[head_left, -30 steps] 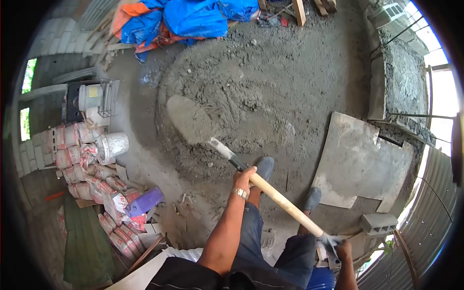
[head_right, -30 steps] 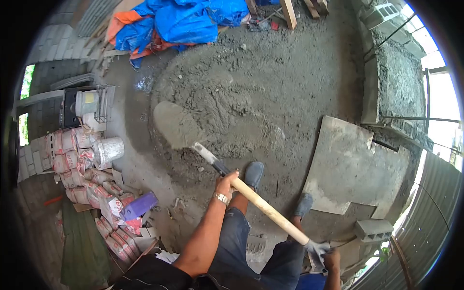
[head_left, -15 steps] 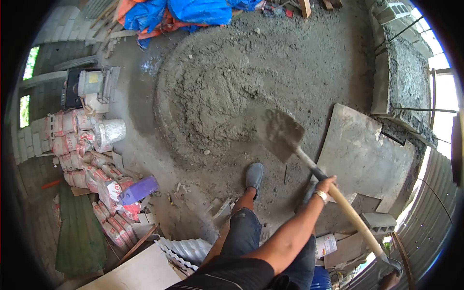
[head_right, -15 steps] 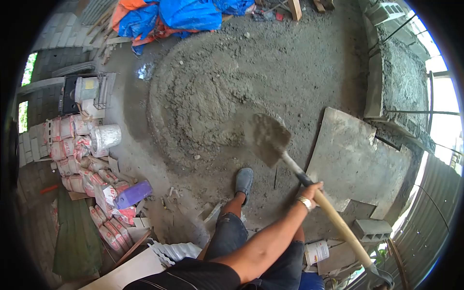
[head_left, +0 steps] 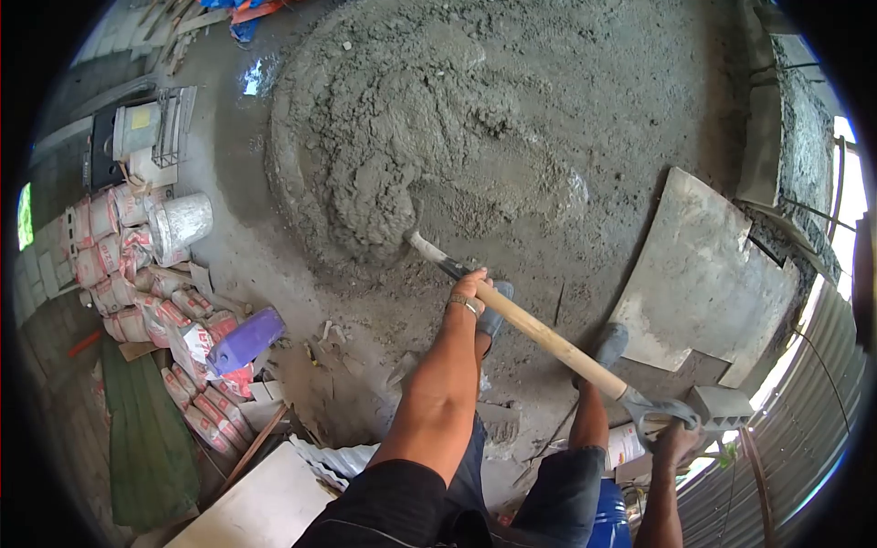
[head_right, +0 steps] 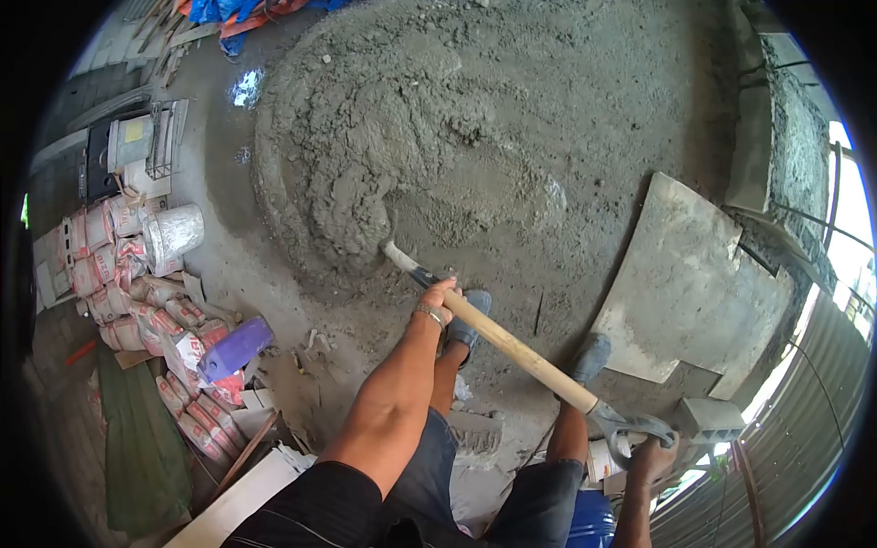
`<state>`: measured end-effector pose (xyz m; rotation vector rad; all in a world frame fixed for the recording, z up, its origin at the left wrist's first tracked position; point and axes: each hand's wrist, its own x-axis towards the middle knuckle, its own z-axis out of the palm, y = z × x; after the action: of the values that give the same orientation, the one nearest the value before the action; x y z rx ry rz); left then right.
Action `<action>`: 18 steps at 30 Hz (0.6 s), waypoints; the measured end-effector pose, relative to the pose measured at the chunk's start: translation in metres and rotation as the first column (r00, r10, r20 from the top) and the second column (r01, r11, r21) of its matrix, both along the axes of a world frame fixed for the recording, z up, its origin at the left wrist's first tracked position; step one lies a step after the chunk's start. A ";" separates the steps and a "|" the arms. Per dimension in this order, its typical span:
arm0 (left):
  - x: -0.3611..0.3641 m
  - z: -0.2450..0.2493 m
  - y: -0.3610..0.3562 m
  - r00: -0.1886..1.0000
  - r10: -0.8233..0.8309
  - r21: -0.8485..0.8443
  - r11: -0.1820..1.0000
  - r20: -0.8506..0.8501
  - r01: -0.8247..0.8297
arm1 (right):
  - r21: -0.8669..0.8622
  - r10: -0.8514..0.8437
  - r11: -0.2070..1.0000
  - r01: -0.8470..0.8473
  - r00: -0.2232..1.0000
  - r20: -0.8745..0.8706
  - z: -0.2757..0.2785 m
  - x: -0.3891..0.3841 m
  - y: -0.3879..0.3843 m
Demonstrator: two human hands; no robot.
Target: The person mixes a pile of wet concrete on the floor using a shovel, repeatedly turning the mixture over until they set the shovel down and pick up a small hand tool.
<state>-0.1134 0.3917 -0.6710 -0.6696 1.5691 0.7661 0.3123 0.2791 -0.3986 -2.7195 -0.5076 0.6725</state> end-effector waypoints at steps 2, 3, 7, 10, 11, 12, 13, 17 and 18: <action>-0.012 0.006 -0.007 0.997 -0.005 -0.046 0.999 -0.081 0.002 | 0.008 -0.056 0.998 0.057 0.996 -0.073 -0.014 -0.011 -0.017; -0.022 0.002 -0.022 0.992 0.000 -0.073 0.997 -0.123 -0.009 | -0.033 -0.110 0.994 0.106 0.976 -0.187 -0.021 -0.004 -0.036; -0.035 0.070 -0.021 0.949 -0.171 -0.116 0.983 -0.264 0.145 | -0.116 -0.276 0.961 0.250 0.879 -0.389 -0.020 -0.005 -0.069; -0.026 0.151 0.008 0.879 -0.305 -0.153 0.952 -0.367 0.266 | -0.511 -0.471 0.834 0.208 0.751 -0.462 -0.020 0.022 -0.084; -0.031 0.144 -0.001 0.828 -0.316 -0.171 0.949 -0.463 0.266 | -0.619 -0.464 0.783 0.061 0.719 -0.517 -0.023 0.036 -0.092; -0.030 0.153 0.008 0.828 -0.310 -0.165 0.951 -0.467 0.263 | -0.699 -0.467 0.709 -0.095 0.680 -0.566 -0.029 0.047 -0.101; -0.028 0.168 0.023 0.819 -0.300 -0.064 0.949 -0.490 0.309 | -0.698 -0.448 0.693 -0.180 0.651 -0.613 -0.039 0.053 -0.111; -0.038 0.146 0.074 0.635 -0.496 -0.123 0.834 -0.591 0.537 | -0.186 0.011 0.019 -0.982 0.186 -0.982 -0.075 0.067 -0.102; -0.040 0.151 0.096 0.570 -0.612 -0.230 0.765 -0.548 0.601 | 0.154 0.318 0.110 -0.982 -0.112 -0.942 -0.074 0.078 -0.124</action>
<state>-0.1531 0.4873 -0.5196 0.1837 2.2138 0.4318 0.3907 0.1548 -0.4723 -1.4686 -1.9055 2.8556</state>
